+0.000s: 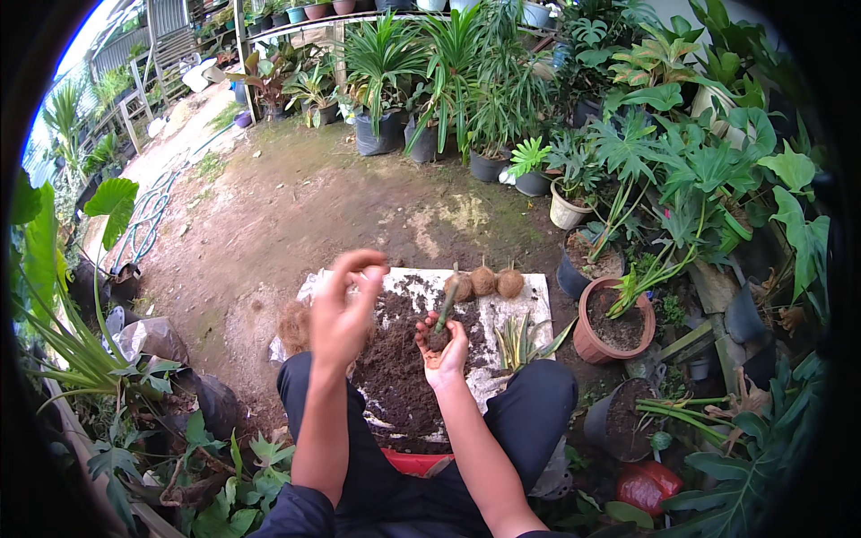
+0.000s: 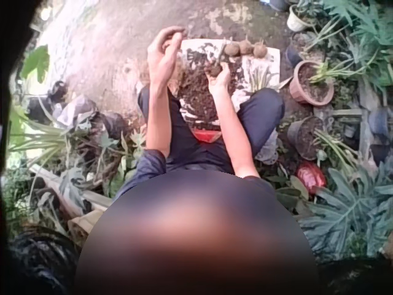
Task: The person sits cross-legged and repeatedly wraps small plant cuttings with soil and fibrous material by hand. The person forms compact soil balls around each cutting and places them on a white sheet.
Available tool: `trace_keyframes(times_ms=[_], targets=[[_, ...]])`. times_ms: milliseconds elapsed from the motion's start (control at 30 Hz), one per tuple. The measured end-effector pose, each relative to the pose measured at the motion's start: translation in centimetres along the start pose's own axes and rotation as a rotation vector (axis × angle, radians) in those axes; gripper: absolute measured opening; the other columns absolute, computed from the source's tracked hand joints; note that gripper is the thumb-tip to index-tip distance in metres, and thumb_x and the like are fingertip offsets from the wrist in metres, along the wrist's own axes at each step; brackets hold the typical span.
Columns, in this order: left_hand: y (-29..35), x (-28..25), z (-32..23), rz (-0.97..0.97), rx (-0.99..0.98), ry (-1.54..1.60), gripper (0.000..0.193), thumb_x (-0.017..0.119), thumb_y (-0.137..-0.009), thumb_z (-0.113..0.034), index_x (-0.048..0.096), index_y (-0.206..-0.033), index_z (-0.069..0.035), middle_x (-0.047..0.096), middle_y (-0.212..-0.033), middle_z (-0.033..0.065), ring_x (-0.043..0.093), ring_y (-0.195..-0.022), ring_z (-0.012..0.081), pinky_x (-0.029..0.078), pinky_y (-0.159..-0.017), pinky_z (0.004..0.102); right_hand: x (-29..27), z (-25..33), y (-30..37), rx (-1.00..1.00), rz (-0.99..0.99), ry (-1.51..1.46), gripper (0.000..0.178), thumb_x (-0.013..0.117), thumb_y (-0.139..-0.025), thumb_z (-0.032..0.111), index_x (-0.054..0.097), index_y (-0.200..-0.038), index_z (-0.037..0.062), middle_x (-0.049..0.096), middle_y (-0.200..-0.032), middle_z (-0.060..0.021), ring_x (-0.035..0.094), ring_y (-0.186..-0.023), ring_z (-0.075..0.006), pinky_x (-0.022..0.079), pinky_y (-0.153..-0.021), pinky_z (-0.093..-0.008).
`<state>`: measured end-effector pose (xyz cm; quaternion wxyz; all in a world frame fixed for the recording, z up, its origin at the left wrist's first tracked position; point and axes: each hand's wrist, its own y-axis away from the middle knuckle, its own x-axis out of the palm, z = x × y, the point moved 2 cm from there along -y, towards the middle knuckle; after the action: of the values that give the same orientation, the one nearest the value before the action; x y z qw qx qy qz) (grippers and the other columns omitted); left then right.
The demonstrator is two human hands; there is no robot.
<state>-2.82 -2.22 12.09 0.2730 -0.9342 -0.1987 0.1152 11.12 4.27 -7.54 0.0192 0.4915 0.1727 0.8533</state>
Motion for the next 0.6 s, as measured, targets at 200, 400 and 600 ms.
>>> trace_keyframes(times_ms=[200, 400, 600], targets=[[4.1, 6.2, 10.7, 0.333, -0.243, -0.078, 0.044, 0.071, -0.087, -0.022, 0.060, -0.121, 0.004, 0.068, -0.106, 0.0167, 0.065, -0.101, 0.0233, 0.050, -0.087, 0.0350, 1.3, -0.3, 1.1, -0.014, 0.117, 0.202, 0.023, 0.049, -0.098, 0.028, 0.061, -0.105, 0.0113, 0.066, -0.092, -0.0015, 0.065, -0.077, -0.0116, 0.053, -0.061, -0.0279], [5.4, 7.3, 12.2, 0.379, -0.374, 0.063, 0.031, 0.071, -0.087, -0.011, 0.062, -0.114, 0.002, 0.067, -0.095, 0.0069, 0.061, -0.081, 0.0093, 0.052, -0.069, 0.0279, 1.7, 0.2, 1.8, 0.020, 0.088, 0.158, 0.031, 0.047, -0.099, 0.034, 0.063, -0.103, 0.0082, 0.067, -0.082, -0.0060, 0.062, -0.061, -0.0131, 0.044, -0.044, -0.0258], [5.5, 7.6, 11.2, 0.383, -0.146, 0.078, 0.026, 0.071, -0.087, -0.010, 0.062, -0.109, 0.000, 0.065, -0.093, 0.0022, 0.059, -0.078, 0.0053, 0.048, -0.054, 0.0233, 1.5, 0.8, 1.3, 0.031, 0.063, 0.262, 0.037, 0.043, -0.100, 0.041, 0.063, -0.105, 0.0103, 0.066, -0.083, -0.0061, 0.059, -0.053, -0.0131, 0.040, -0.038, -0.0237]])
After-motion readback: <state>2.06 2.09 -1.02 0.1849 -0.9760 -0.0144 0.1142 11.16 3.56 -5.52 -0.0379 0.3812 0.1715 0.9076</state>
